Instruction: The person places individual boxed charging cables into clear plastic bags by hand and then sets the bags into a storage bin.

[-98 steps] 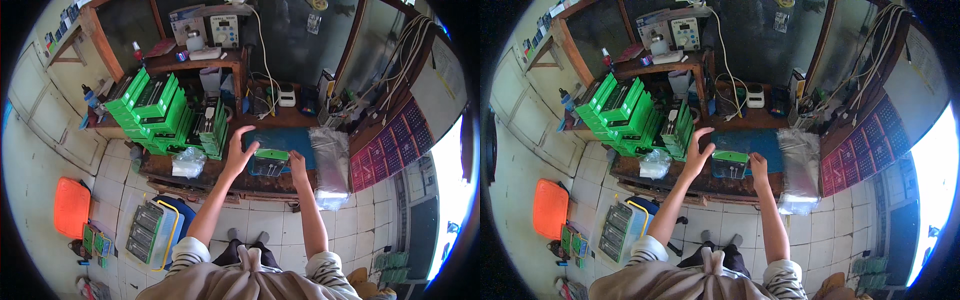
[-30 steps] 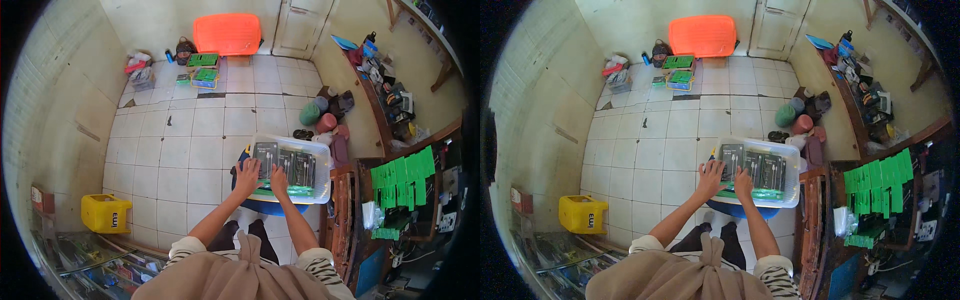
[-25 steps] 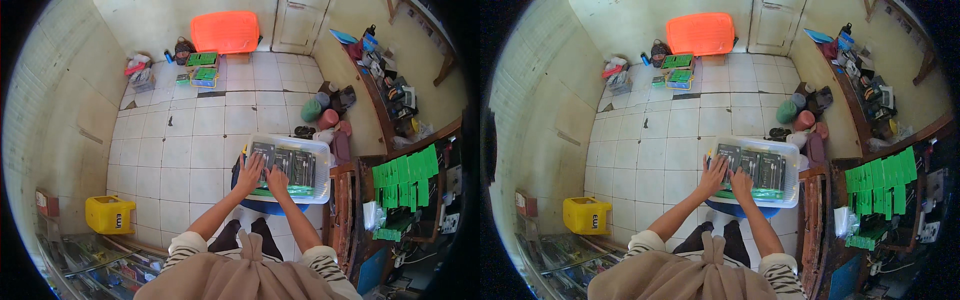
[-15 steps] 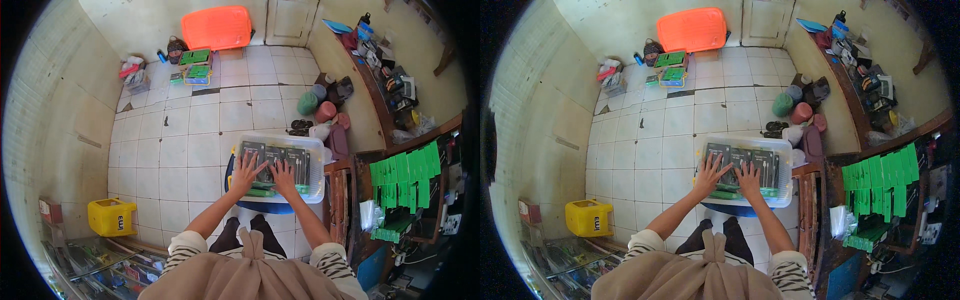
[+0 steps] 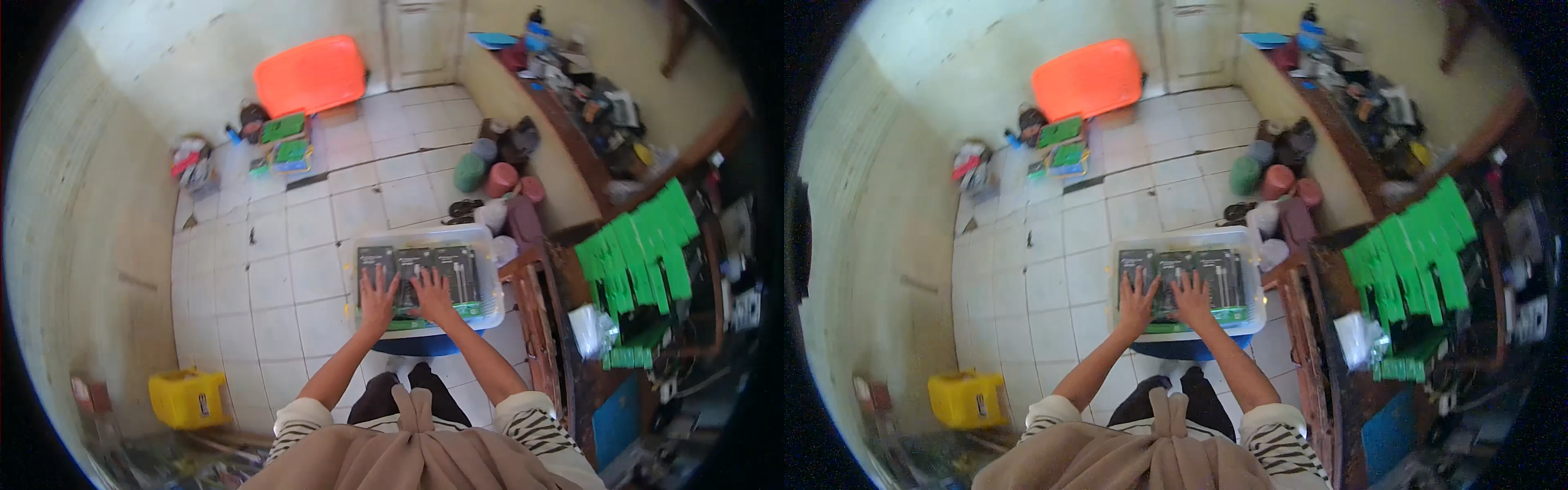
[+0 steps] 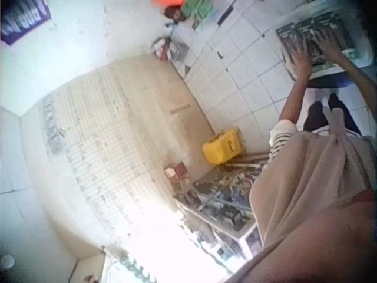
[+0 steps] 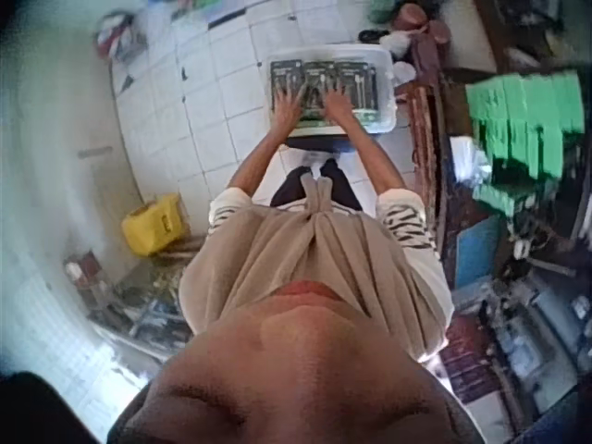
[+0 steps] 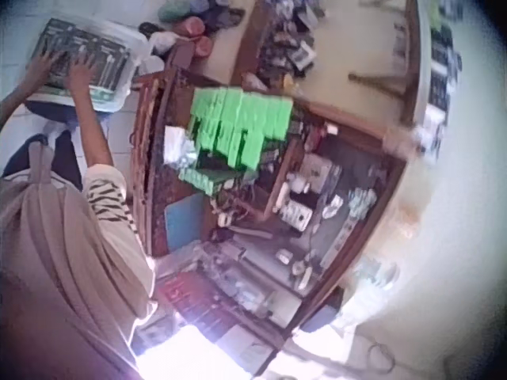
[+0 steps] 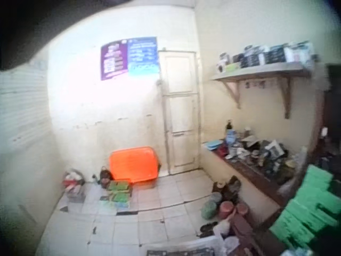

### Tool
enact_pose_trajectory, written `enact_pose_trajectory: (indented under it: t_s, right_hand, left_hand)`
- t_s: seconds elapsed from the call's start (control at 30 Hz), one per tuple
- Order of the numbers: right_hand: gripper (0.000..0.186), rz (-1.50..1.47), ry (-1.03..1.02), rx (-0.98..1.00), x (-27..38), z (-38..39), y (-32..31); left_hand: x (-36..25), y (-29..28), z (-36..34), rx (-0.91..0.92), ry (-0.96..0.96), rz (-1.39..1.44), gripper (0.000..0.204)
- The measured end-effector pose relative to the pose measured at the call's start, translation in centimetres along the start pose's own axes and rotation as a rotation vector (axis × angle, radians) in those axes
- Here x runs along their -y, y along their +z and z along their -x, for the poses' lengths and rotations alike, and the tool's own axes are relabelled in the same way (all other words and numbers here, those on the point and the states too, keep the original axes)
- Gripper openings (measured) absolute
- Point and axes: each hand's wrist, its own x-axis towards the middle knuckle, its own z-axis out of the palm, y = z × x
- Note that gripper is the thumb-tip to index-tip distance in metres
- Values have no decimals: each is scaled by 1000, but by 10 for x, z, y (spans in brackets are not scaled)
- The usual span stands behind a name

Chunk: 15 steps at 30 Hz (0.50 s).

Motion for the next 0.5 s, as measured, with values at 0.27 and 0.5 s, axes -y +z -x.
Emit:
enact_pose_trajectory:
  t_s: [0.27, 0.5]
  right_hand:
    - [40, -338, 156, -496, -27, 108, -96]
    - [26, -215, 487, -1154, -85, 268, -260]
  left_hand:
    - [-79, -93, -25, -16, 197, 400, 100]
    - [-263, -207, -78, -377, 808, 823, 80]
